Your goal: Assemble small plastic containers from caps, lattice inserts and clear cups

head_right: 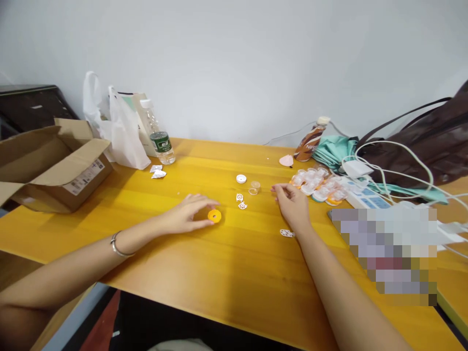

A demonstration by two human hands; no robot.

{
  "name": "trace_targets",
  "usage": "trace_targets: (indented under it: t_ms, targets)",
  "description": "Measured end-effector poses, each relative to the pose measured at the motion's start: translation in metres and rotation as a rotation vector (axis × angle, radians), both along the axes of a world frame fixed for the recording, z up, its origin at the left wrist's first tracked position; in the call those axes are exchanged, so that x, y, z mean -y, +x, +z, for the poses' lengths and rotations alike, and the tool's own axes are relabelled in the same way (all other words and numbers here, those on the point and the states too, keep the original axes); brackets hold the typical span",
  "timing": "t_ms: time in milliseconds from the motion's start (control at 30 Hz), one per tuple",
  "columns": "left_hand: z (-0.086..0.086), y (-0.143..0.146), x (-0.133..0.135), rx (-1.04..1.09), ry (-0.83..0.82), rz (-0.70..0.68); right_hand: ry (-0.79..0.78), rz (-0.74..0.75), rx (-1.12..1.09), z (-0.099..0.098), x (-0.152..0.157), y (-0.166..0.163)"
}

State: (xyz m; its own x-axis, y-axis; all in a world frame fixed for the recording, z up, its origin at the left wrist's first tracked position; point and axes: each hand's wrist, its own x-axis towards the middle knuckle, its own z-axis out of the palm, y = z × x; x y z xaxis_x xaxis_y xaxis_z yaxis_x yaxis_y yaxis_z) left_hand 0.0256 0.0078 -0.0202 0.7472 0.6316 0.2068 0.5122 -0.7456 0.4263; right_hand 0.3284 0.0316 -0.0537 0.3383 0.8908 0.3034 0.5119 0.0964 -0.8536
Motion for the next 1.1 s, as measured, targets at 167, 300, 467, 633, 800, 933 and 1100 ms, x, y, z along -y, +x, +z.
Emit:
trace_targets:
  t_ms: [167, 300, 467, 633, 800, 933, 1100]
  targets:
    - [-0.007, 0.002, -0.004, -0.075, 0.013, -0.015, 0.01, 0.024, 0.033, 0.009, 0.007, -0.011]
    - [-0.004, 0.002, -0.006, -0.072, 0.048, -0.009, 0.014, 0.084, 0.077, 0.011, 0.012, -0.019]
    - [-0.002, 0.008, -0.002, -0.086, 0.098, -0.036, 0.059, 0.153, 0.158, 0.016, 0.021, -0.03]
    - [0.001, 0.011, -0.001, -0.075, 0.082, -0.024, 0.079, 0.218, 0.206, 0.027, 0.033, -0.043]
    - [0.015, -0.027, -0.03, 0.061, 0.058, 0.079, 0.049, 0.443, 0.323, 0.029, 0.048, -0.065]
    - [0.016, -0.074, -0.061, 0.021, -0.092, 0.25, -0.015, 0.617, 0.425, 0.019, 0.057, -0.084]
    - [0.003, -0.099, -0.074, -0.037, -0.272, 0.257, -0.07, 0.611, 0.422, 0.002, 0.058, -0.095]
